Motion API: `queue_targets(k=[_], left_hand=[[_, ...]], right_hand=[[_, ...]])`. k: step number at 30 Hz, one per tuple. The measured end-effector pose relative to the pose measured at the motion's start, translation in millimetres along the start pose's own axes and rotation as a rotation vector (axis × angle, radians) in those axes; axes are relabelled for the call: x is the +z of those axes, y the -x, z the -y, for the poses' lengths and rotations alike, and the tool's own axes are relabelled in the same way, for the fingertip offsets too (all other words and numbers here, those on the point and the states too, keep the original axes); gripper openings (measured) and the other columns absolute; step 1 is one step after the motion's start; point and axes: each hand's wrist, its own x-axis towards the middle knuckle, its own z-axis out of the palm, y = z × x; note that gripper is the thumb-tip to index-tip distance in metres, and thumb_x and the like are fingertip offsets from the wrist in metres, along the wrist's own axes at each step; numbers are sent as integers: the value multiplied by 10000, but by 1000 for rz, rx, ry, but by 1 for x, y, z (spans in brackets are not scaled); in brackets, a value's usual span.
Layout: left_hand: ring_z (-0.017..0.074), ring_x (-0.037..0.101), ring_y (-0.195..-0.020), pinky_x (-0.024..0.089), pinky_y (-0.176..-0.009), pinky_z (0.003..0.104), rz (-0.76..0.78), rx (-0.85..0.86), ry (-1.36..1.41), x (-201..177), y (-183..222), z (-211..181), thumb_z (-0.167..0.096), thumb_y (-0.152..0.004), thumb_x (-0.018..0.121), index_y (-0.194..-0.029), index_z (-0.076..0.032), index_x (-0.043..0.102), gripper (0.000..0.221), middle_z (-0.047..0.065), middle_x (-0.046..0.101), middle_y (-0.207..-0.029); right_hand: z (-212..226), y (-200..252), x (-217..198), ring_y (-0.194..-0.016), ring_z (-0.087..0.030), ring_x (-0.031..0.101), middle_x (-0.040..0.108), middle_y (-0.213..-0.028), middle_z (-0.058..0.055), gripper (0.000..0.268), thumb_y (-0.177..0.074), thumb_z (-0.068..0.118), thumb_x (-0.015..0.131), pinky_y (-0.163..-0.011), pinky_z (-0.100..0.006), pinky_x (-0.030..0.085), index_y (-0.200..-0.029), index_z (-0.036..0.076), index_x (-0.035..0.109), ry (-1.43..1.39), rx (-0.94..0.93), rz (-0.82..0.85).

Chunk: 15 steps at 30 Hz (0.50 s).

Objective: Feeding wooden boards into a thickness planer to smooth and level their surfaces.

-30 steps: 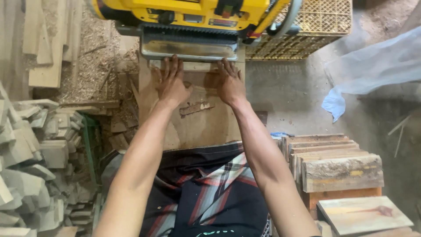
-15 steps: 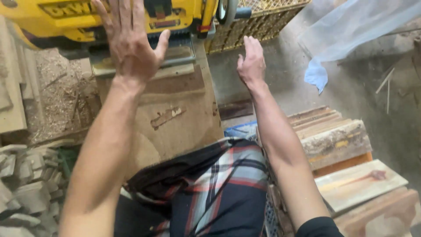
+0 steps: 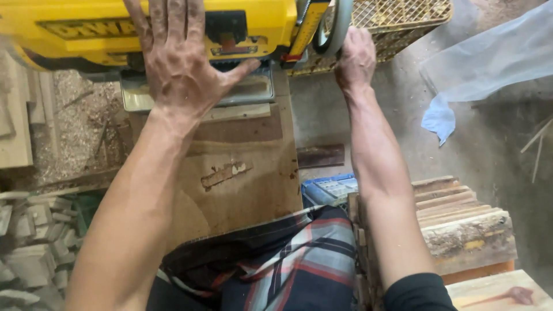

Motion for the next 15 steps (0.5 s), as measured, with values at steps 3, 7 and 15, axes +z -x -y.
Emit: queue_targets(k=[3,7,15], left_hand=[[355,29,-1574,-14,-1253,622,-28,4,45,6,0,0,-1036,-989,488,-1707,-40,173,1268,165,50,-1686],[442,210,-1510,86,-1203,630,-326,182,105,41,-2,15,-885,-1017,892,-1652,76,444,1237,274,274,-1642],[391,78,-1560,31,-1248,612,-106,42,90,22,-3,1,-943,-1012,702,-1698,-21,234,1241,212,101,-1680]], right_hand=[[2,5,-34,-1043,-325,558,656,-1129,-121,255,-914,-2,711,-782,-477,546,-1150,-10,615,-22,-50,72],[10,-12,-103,-980,-300,602,707,-1017,-120,105,-1033,13,643,-847,-418,590,-1135,23,665,10,-208,-153],[-19,-59,-64,-799,-365,561,625,-882,-158,104,-939,45,697,-691,-422,424,-1030,87,671,3,-80,-177]])
